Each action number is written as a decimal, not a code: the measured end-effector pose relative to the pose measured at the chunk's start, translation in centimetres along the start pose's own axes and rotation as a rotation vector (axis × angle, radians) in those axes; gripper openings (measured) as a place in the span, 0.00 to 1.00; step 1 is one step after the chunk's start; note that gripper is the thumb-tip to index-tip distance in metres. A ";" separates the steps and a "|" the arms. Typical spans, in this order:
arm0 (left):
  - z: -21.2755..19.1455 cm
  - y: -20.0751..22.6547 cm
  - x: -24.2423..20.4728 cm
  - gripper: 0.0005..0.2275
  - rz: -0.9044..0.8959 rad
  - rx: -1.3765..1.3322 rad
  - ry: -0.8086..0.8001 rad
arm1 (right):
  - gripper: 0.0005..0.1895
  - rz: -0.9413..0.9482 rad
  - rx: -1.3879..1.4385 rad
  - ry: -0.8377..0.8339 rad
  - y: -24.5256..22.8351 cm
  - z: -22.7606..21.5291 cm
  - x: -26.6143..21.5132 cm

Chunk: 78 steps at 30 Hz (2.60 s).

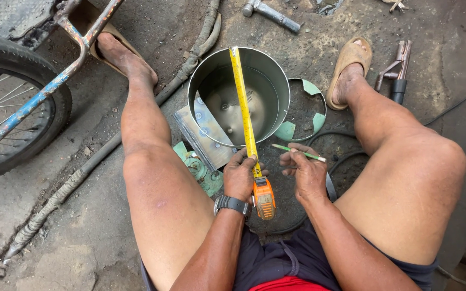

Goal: The person measures the height and circumference of a green metal cylinder using a tape measure and marks the measurements with a pencil. They then use a metal ruler to draw a straight line on the cylinder's surface.

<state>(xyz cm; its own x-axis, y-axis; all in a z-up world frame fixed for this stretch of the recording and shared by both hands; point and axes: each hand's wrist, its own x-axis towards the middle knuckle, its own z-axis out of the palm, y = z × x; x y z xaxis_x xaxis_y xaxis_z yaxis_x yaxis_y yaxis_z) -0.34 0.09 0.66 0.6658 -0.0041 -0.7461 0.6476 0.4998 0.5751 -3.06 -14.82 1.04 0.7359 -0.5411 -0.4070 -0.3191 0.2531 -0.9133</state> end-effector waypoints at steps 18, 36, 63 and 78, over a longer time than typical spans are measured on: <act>-0.9 0.2 0.5 0.24 0.024 0.074 -0.023 | 0.11 0.052 0.009 -0.138 2.1 1.1 -0.3; -0.7 0.4 0.4 0.23 0.052 0.078 -0.022 | 0.17 -0.033 -0.150 -0.292 0.3 -1.6 -2.3; -0.2 1.1 -1.1 0.21 0.118 0.235 0.012 | 0.36 -0.088 -0.612 -0.643 1.6 1.0 -2.9; 0.6 3.0 -3.0 0.23 0.097 0.319 0.008 | 0.35 -0.124 -0.688 -0.589 -0.6 2.3 -3.7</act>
<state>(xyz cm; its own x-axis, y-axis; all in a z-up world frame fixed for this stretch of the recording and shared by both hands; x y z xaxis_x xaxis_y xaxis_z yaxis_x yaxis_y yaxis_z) -0.24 1.08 4.83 0.7283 0.0376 -0.6843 0.6653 0.2009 0.7191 -4.23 -11.13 3.12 0.9140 0.0121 -0.4056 -0.3643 -0.4158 -0.8333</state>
